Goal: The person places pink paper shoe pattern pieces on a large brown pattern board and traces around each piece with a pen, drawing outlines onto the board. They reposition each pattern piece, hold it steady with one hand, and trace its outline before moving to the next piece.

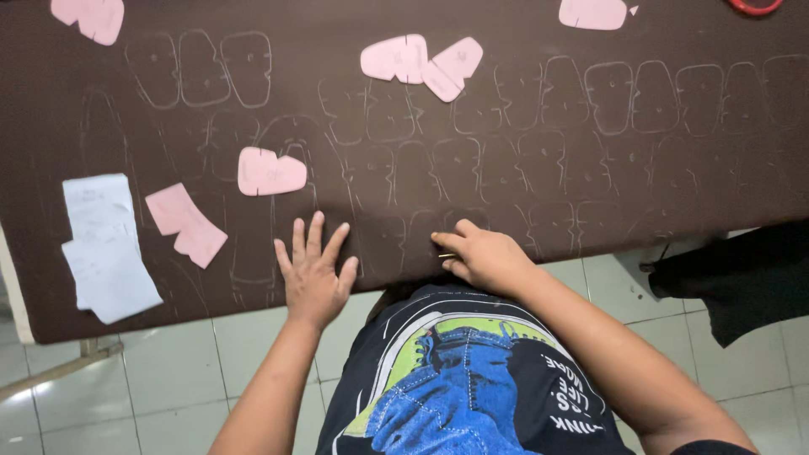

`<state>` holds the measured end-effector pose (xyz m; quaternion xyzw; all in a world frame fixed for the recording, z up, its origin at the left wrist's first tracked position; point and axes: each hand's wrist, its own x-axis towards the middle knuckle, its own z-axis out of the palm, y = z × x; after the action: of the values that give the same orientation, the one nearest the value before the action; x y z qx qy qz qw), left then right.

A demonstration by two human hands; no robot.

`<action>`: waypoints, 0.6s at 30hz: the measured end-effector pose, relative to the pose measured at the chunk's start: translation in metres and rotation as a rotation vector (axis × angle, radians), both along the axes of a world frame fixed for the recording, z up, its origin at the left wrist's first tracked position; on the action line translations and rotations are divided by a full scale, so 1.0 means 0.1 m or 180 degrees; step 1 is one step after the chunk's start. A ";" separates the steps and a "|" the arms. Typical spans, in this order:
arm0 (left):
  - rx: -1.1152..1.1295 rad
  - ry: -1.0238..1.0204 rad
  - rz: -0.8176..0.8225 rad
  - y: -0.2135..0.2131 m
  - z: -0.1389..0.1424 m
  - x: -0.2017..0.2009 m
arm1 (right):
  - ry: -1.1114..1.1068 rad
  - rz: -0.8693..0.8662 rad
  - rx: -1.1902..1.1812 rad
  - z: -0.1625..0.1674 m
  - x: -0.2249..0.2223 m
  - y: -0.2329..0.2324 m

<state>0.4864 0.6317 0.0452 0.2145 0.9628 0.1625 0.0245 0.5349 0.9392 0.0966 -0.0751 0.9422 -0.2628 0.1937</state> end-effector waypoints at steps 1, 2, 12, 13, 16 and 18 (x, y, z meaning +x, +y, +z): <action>0.0065 0.0015 -0.0010 0.00 0.01 -0.03 | -0.0091 -0.0031 0.0095 -0.01 -0.07 -0.04; 0.0071 0.0022 0.0021 0.00 0.02 -0.06 | -0.0178 -0.0065 0.0193 -0.03 -0.14 -0.06; 0.0455 0.0116 -0.0402 0.57 -0.03 -0.31 | 0.0005 -0.0953 -0.0540 -0.16 -0.16 0.36; 0.0476 0.0123 -0.0467 0.65 -0.05 -0.31 | 0.0027 -0.1079 -0.0578 -0.18 -0.16 0.46; 0.0170 0.0119 -0.0498 0.85 -0.06 -0.33 | 0.0102 -0.1479 -0.0496 -0.22 -0.06 0.86; 0.0146 0.0125 -0.0497 0.93 -0.04 -0.35 | 0.0134 -0.1849 -0.0492 -0.24 -0.01 1.17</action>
<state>0.4513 0.7248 0.0411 0.2925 0.9395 0.1778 0.0133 0.5344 1.0561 0.0724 0.1776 0.9053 -0.3765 0.0844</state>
